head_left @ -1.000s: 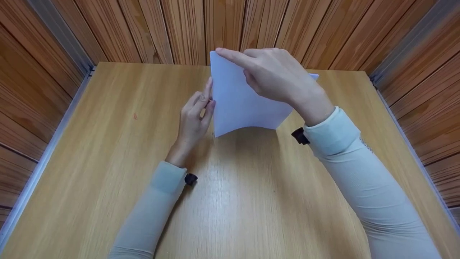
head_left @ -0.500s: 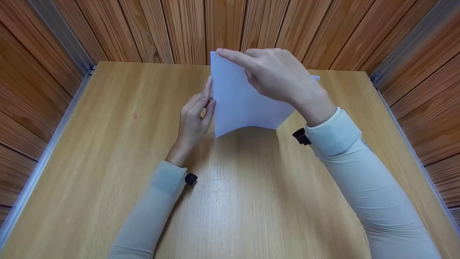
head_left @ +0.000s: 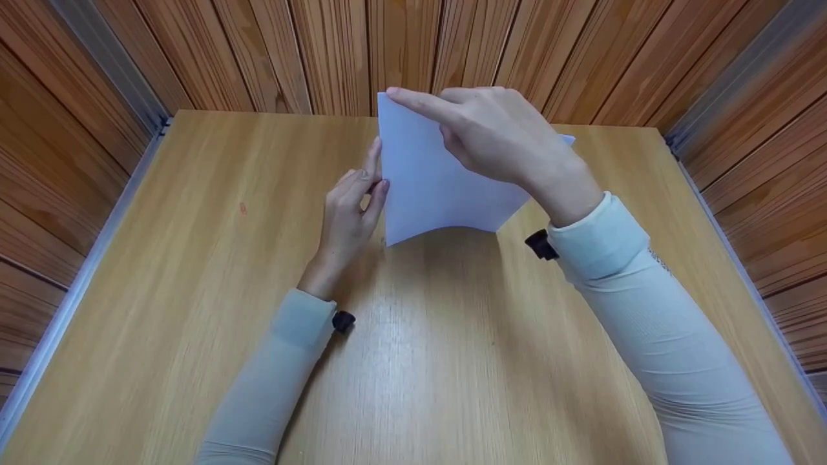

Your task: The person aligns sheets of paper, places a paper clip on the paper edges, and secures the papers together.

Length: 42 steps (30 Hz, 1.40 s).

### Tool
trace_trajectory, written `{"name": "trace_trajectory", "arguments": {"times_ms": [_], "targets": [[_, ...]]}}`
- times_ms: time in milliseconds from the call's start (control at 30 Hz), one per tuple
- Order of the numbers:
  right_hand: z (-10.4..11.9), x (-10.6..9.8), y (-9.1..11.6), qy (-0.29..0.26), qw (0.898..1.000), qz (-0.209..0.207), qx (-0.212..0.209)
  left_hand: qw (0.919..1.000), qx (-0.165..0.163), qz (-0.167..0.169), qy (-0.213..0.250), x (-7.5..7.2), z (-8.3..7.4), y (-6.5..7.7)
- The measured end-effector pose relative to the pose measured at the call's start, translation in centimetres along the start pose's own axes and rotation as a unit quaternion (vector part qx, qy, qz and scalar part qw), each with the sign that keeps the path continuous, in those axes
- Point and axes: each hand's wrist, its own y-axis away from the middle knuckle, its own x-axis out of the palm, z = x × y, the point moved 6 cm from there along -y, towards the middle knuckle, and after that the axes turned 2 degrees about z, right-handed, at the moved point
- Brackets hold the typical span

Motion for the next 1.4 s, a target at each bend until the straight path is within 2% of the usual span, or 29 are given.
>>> {"name": "trace_trajectory", "arguments": {"times_ms": [367,667,1233,1400], "targets": [[-0.07,-0.18,-0.02,-0.008,1.0,-0.01,-0.008,1.0,-0.003,0.003,-0.006,-0.05,-0.03,-0.23],[-0.11,-0.32,-0.01,-0.016,1.0,-0.018,-0.009,0.9996,0.013,-0.023,0.002,-0.26,0.06,-0.05],[0.0,-0.25,-0.18,-0.007,1.0,-0.011,-0.004,0.9999,0.004,-0.014,-0.002,-0.41,-0.02,0.08],[-0.09,-0.1,-0.11,-0.013,1.0,-0.014,-0.006,0.9999,0.0,0.005,-0.009,-0.09,0.01,0.1]]}}
